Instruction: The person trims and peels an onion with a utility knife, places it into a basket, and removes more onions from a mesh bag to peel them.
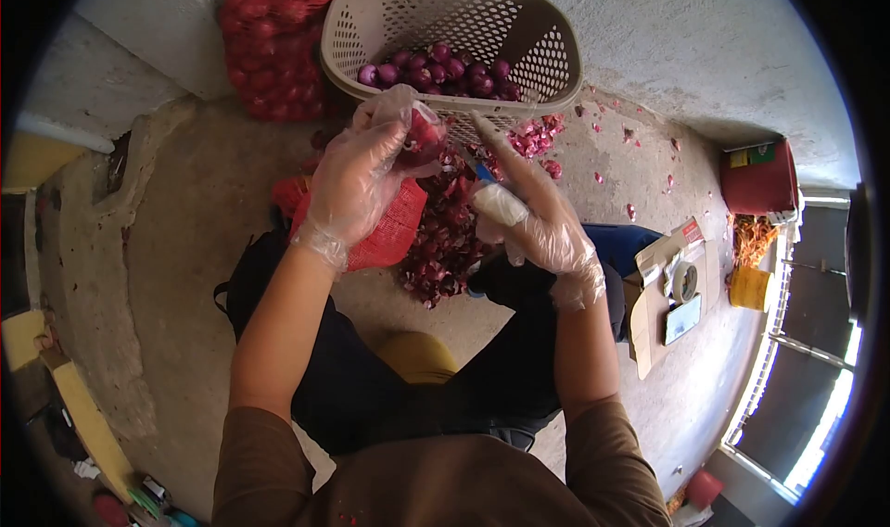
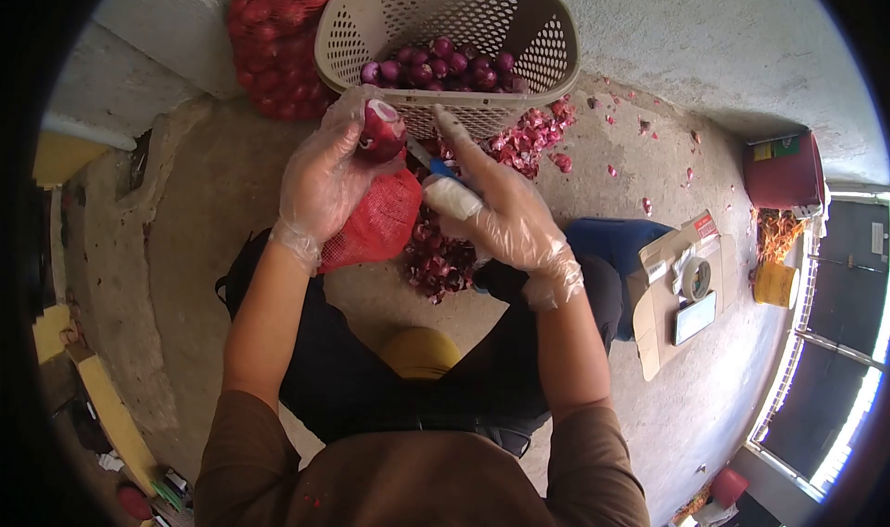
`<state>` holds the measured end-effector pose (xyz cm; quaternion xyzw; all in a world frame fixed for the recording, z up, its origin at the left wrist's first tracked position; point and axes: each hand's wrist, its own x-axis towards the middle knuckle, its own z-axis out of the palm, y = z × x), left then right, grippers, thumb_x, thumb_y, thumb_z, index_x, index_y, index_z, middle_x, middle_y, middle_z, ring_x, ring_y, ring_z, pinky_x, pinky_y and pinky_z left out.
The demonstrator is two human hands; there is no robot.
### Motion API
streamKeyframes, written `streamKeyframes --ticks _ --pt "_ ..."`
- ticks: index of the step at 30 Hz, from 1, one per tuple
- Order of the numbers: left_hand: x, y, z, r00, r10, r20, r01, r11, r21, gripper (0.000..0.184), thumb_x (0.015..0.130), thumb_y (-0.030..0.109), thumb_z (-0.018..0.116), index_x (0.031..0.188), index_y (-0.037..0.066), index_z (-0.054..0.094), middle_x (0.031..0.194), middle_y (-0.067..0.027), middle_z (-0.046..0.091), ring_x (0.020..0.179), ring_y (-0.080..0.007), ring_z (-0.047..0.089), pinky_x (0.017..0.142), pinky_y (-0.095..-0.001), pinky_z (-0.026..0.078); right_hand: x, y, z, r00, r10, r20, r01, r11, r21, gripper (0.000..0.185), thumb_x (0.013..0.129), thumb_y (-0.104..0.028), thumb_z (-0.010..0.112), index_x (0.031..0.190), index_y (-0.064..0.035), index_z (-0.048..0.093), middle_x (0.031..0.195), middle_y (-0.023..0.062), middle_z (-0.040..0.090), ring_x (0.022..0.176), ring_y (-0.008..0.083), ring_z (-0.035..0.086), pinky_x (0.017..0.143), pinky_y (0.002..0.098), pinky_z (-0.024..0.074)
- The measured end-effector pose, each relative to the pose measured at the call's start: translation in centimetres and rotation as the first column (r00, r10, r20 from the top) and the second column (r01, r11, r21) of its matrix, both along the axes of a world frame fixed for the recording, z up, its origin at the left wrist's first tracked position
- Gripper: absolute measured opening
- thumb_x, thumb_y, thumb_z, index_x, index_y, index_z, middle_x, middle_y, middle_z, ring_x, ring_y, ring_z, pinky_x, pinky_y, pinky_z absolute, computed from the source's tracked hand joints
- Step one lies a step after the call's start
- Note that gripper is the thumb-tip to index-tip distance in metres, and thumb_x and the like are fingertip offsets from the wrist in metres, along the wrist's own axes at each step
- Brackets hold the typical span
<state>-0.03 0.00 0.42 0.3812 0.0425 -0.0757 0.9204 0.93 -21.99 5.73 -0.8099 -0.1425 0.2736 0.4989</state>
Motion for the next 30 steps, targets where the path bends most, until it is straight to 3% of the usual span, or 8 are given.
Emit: streamKeyframes --ticks 4,6,12,16,19,22,25,30 --pt "-0.1 -0.5 0.0 0.993 0.021 0.115 -0.032 0.995 0.092 0.044 0.097 0.018 0.059 0.135 0.003 0.040 0.127 -0.0093 0.055 0.118 -0.0204 0.056 0.099 -0.0477 0.050 -0.8 1.1 0.2 0.994 -0.017 -0.103 0.032 0.988 0.148 0.080 0.094 -0.044 0.060 0.156 -0.0083 0.024 0.076 0.0059 0.060 0.063 0.0119 0.058 0.065 0.0301 0.0488" --pt "-0.2 -0.6 -0.4 0.992 0.007 0.124 -0.013 0.999 0.052 0.046 0.096 0.015 0.061 0.134 0.003 0.039 0.126 -0.0091 0.055 0.118 -0.0199 0.055 0.100 -0.0463 0.050 -1.0 1.7 -1.2 0.998 -0.067 0.016 0.062 0.974 0.217 0.080 0.095 -0.045 0.058 0.156 -0.0077 0.023 0.074 0.0088 0.060 0.064 0.0146 0.060 0.067 0.0308 0.0492" --pt "-0.4 -1.8 -0.4 0.981 0.038 0.190 -0.060 0.992 0.112 0.040 0.091 0.009 0.067 0.125 0.004 0.046 0.118 -0.0068 0.058 0.110 -0.0150 0.057 0.101 -0.0352 0.047 -1.0 1.9 -0.8 0.995 -0.066 0.073 0.056 0.991 0.122 0.079 0.096 -0.045 0.058 0.156 -0.0075 0.021 0.071 0.0139 0.060 0.065 0.0205 0.063 0.069 0.0338 0.0499" --pt "-0.5 -2.0 -0.5 0.975 0.074 0.208 -0.094 0.992 0.088 0.039 0.090 0.006 0.069 0.123 0.003 0.048 0.115 -0.0064 0.060 0.107 -0.0133 0.058 0.100 -0.0315 0.046 -0.8 1.9 -0.6 0.991 -0.045 0.124 0.041 0.999 0.034 0.075 0.097 -0.042 0.057 0.155 -0.0077 0.024 0.079 0.0195 0.064 0.072 0.0311 0.067 0.072 0.0369 0.0509" --pt "-0.4 -1.6 -1.1 0.960 0.045 0.278 -0.101 0.976 0.193 0.047 0.093 0.018 0.068 0.130 0.004 0.043 0.124 -0.0079 0.055 0.114 -0.0163 0.055 0.103 -0.0370 0.044 -0.8 1.9 -1.2 0.975 -0.036 0.218 0.029 0.999 0.037 0.071 0.098 -0.039 0.056 0.154 -0.0076 0.026 0.095 0.0252 0.066 0.089 0.0396 0.067 0.079 0.0393 0.0512" --pt "-0.7 -1.3 -0.9 0.984 0.000 0.179 -0.018 0.995 0.101 0.051 0.092 0.021 0.069 0.131 0.004 0.042 0.125 -0.0089 0.055 0.118 -0.0190 0.055 0.103 -0.0429 0.047 -0.9 2.0 -1.2 0.963 -0.043 0.266 0.028 0.998 0.062 0.068 0.098 -0.036 0.056 0.153 -0.0083 0.029 0.111 0.0279 0.064 0.105 0.0428 0.063 0.086 0.0395 0.0503" --pt "-0.9 -1.3 -0.7 0.992 -0.011 0.122 0.007 0.999 0.032 0.056 0.090 0.027 0.072 0.131 0.004 0.041 0.127 -0.0103 0.054 0.121 -0.0218 0.055 0.102 -0.0480 0.049 -0.9 1.9 -1.1 0.959 -0.035 0.281 0.019 0.998 0.060 0.064 0.098 -0.033 0.056 0.152 -0.0091 0.032 0.120 0.0273 0.062 0.113 0.0407 0.062 0.091 0.0383 0.0494" --pt "-1.1 -1.3 0.1 0.986 -0.028 0.162 0.022 0.999 0.035 0.067 0.088 0.034 0.074 0.137 0.002 0.040 0.130 -0.0108 0.053 0.121 -0.0234 0.055 0.104 -0.0469 0.047 -0.8 1.6 -1.6 0.973 -0.091 0.213 0.062 0.988 0.140 0.056 0.098 -0.025 0.057 0.149 -0.0088 0.039 0.123 0.0240 0.063 0.115 0.0312 0.063 0.091 0.0351 0.0491"
